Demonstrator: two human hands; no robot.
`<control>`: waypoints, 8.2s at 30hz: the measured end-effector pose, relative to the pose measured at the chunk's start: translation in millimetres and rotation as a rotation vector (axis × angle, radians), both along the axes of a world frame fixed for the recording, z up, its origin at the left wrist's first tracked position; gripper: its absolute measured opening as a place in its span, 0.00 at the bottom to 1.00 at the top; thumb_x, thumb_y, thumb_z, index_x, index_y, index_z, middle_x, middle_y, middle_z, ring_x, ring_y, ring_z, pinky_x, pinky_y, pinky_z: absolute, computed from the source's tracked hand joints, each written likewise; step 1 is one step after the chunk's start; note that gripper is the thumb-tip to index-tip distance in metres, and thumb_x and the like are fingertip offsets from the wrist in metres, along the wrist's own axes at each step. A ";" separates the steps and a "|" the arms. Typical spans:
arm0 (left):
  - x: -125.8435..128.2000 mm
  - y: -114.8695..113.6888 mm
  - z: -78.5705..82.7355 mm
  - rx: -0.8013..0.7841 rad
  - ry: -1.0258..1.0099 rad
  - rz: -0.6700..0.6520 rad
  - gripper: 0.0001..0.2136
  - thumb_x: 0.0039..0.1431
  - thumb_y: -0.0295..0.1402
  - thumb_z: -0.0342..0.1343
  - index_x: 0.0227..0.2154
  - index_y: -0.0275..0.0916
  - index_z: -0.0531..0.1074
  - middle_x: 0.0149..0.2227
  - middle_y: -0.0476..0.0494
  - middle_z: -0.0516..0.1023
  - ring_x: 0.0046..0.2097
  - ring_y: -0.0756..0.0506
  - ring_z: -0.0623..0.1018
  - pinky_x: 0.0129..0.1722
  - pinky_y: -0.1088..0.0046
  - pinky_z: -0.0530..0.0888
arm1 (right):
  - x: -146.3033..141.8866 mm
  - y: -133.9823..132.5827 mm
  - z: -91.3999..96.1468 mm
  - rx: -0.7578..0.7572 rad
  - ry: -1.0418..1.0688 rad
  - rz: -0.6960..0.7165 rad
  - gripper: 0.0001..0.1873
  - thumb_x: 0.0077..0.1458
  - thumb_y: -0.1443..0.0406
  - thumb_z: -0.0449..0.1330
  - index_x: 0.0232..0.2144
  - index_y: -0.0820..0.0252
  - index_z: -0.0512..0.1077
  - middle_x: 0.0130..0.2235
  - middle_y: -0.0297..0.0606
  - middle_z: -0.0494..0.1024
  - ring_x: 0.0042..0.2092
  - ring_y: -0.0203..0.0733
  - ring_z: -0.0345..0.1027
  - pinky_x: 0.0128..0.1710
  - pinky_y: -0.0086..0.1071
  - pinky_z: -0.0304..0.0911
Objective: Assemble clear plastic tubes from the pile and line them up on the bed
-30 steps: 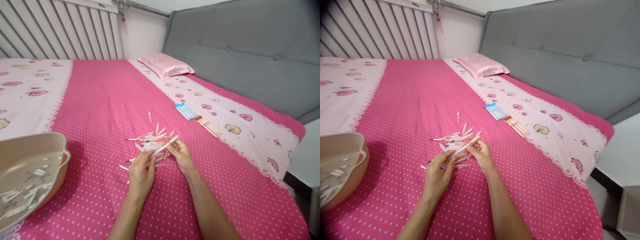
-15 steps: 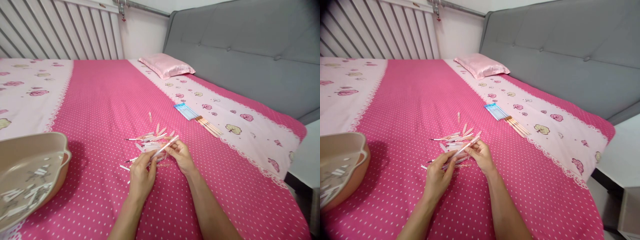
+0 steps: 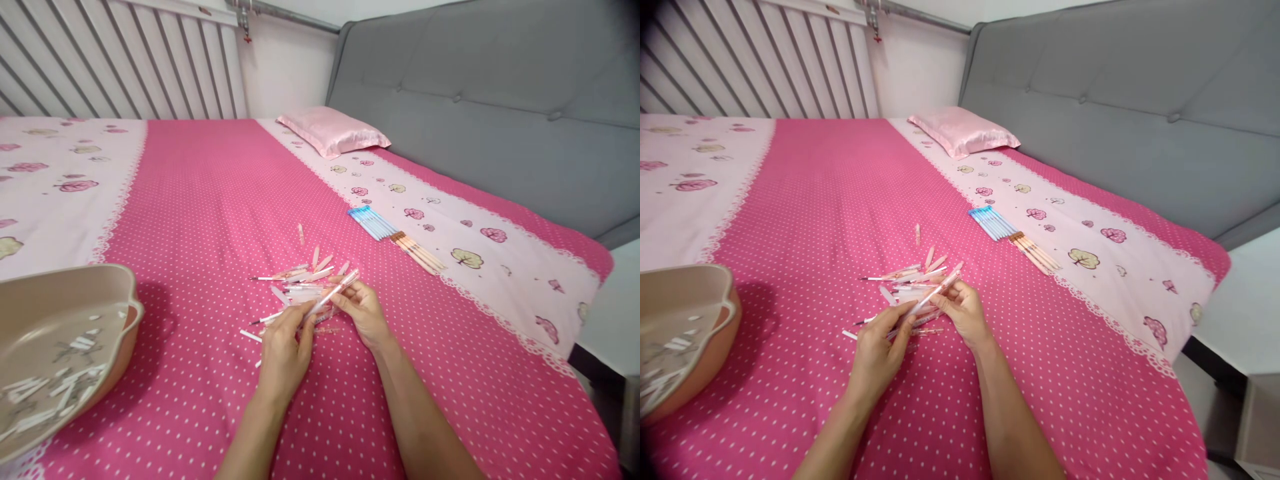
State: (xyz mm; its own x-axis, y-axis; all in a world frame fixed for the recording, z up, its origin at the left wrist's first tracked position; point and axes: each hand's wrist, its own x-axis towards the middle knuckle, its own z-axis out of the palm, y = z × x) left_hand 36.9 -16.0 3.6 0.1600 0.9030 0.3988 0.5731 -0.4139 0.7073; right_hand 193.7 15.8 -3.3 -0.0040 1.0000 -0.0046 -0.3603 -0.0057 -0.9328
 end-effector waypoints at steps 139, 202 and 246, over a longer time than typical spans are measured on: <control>1.2 -1.9 3.0 0.033 -0.157 0.032 0.10 0.58 0.29 0.50 0.42 0.40 0.72 0.38 0.44 0.77 0.39 0.47 0.76 0.39 0.71 0.72 | 2.2 1.7 -6.4 0.130 0.036 -0.047 0.13 0.43 0.60 0.66 0.32 0.56 0.69 0.32 0.32 0.73 0.35 0.35 0.67 0.39 0.29 0.64; 4.6 -5.4 10.3 -0.209 -0.140 -0.093 0.13 0.62 0.35 0.45 0.43 0.37 0.73 0.35 0.44 0.79 0.39 0.45 0.77 0.40 0.72 0.70 | 8.1 -3.0 5.2 0.056 0.343 0.093 0.24 0.43 0.66 0.67 0.46 0.53 0.71 0.46 0.36 0.75 0.47 0.38 0.67 0.51 0.32 0.59; 4.1 -8.0 11.3 -0.283 -0.146 -0.209 0.12 0.61 0.35 0.46 0.39 0.39 0.73 0.35 0.45 0.79 0.36 0.46 0.76 0.38 0.71 0.69 | 5.2 -8.0 1.2 0.049 0.106 0.258 0.18 0.48 0.63 0.64 0.44 0.56 0.73 0.36 0.38 0.79 0.38 0.38 0.72 0.44 0.34 0.66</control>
State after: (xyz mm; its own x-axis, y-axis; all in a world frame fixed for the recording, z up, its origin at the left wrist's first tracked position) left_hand 41.0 -23.9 14.9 0.3127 0.9345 0.1702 0.3815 -0.2877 0.8785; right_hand 198.9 7.8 -2.1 -0.2565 0.9648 0.0581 -0.4483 -0.0655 -0.8915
